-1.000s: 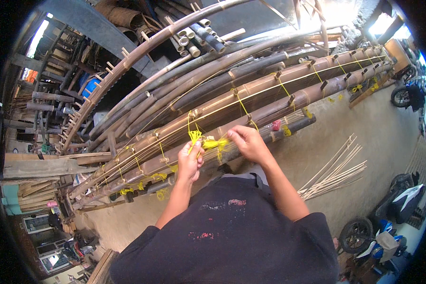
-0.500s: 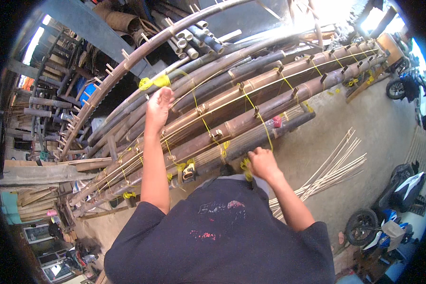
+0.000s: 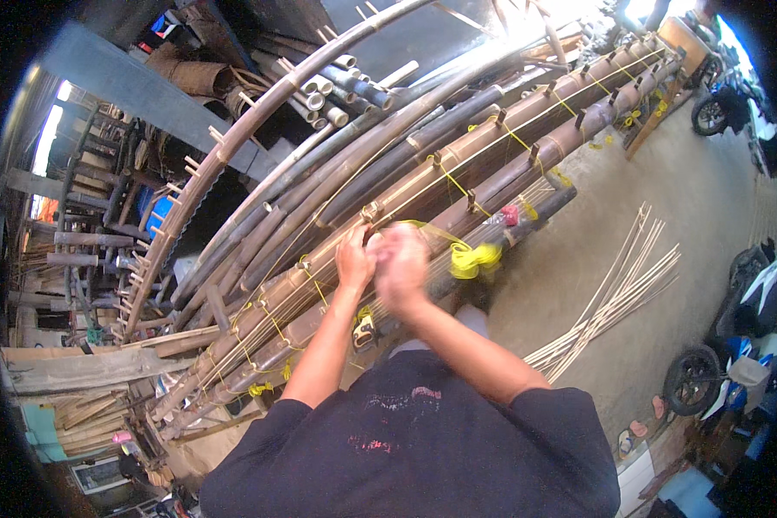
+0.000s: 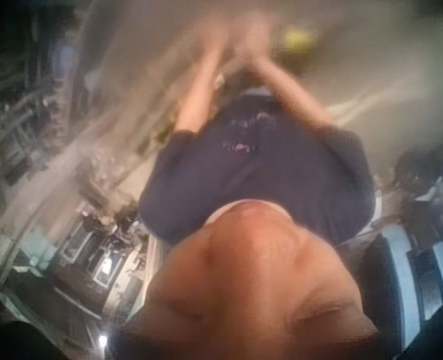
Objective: The person repeatedly picks up thin bamboo sticks and ties them with yellow string onto a horizontal bamboo rack. The person occasionally walks around the covered area and interacts with another person before resuming the tying task.
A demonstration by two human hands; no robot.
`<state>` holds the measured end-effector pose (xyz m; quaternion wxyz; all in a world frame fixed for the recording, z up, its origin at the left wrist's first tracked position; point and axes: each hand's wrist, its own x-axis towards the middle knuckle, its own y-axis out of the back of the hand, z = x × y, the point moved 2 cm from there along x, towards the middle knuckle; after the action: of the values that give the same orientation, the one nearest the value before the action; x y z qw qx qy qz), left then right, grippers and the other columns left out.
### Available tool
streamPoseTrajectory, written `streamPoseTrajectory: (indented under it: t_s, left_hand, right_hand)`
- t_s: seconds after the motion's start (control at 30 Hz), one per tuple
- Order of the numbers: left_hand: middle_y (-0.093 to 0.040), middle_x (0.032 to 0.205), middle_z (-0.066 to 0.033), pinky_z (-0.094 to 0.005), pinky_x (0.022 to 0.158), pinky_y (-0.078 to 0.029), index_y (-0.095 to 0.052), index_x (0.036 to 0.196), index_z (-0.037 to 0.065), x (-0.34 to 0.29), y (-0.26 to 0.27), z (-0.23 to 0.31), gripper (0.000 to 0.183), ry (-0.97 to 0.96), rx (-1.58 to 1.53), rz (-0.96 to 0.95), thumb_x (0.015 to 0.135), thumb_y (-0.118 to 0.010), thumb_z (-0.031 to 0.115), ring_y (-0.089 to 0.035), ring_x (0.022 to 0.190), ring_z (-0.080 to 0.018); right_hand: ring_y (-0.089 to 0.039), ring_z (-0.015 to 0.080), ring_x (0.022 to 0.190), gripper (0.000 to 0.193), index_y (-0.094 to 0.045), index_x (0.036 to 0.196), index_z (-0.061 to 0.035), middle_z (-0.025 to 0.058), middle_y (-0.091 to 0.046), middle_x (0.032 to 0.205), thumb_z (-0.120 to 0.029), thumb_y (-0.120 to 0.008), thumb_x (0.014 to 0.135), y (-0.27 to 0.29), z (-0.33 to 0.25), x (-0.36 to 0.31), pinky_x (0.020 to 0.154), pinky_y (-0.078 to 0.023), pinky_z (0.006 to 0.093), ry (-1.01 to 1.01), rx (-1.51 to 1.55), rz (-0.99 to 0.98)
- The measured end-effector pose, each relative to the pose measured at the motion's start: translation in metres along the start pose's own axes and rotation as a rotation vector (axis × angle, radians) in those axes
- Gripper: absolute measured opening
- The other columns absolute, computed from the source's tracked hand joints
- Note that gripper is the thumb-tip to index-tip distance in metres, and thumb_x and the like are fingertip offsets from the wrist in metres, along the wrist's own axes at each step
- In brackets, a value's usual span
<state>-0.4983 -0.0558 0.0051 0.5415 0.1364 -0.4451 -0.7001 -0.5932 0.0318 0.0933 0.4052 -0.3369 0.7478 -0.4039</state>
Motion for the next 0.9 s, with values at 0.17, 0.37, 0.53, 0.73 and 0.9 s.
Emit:
streamPoseTrajectory:
  t_s: [0.17, 0.37, 0.53, 0.73, 0.9]
  left_hand:
    - [-0.066, 0.111, -0.0207, -0.0442, 0.095, -0.044, -0.064, 0.113, 0.002, -0.006, -0.029, -0.025, 0.031, 0.138, -0.199, 0.033, 0.097, -0.057, 0.028, -0.06, 0.109, -0.0342]
    - [-0.069, 0.092, -0.0172, -0.0523, 0.077, -0.043, -0.068, 0.1, 0.009, 0.008, -0.004, 0.009, 0.024, 0.198, -0.031, -0.026, 0.096, -0.054, 0.028, -0.062, 0.087, -0.0405]
    - [-0.07, 0.096, -0.0126, -0.0474, 0.085, -0.041, -0.07, 0.097, 0.01, -0.002, -0.007, -0.006, 0.024, 0.256, -0.007, 0.027, 0.097, -0.053, 0.028, -0.061, 0.091, -0.0345]
    - [-0.069, 0.085, -0.0106, -0.0327, 0.066, -0.048, -0.067, 0.098, 0.003, 0.022, 0.002, 0.023, 0.018, 0.108, -0.505, 0.144, 0.099, -0.053, 0.015, -0.064, 0.074, -0.0188]
    - [-0.07, 0.088, -0.0176, -0.0446, 0.072, -0.051, -0.064, 0.095, 0.004, 0.109, -0.01, -0.038, 0.024, 0.244, -0.191, 0.023, 0.099, -0.05, 0.023, -0.069, 0.085, -0.0312]
  right_hand:
    - [-0.065, 0.0327, 0.076, 0.04, -0.068, 0.087, -0.0055, 0.0174, -0.064, 0.076, -0.038, -0.048, 0.1, -0.08, 0.052, 0.064, 0.068, -0.049, 0.0414, 0.321, -1.544, -1.081]
    - [-0.064, 0.0221, 0.078, 0.058, -0.071, 0.086, -0.0023, 0.012, -0.068, 0.079, -0.052, -0.045, 0.1, -0.014, 0.048, 0.178, 0.072, -0.048, 0.0344, -0.058, -1.978, -0.966]
    - [-0.055, 0.0254, 0.062, 0.038, -0.057, 0.07, -0.0017, 0.0151, -0.057, 0.064, -0.03, -0.057, 0.096, -0.012, -0.033, 0.056, 0.061, -0.046, 0.0407, -0.168, -1.469, -1.345]
    - [-0.058, 0.0449, 0.066, 0.044, -0.061, 0.069, -0.0004, 0.0251, -0.058, 0.068, -0.034, -0.053, 0.096, 0.083, -0.018, 0.008, 0.062, -0.047, 0.0512, -0.035, -1.655, -1.215]
    - [-0.063, 0.0392, 0.059, 0.045, -0.065, 0.057, -0.0066, 0.0186, -0.062, 0.059, -0.035, -0.057, 0.091, 0.089, -0.019, 0.001, 0.067, -0.055, 0.0479, 0.238, -1.959, -1.302]
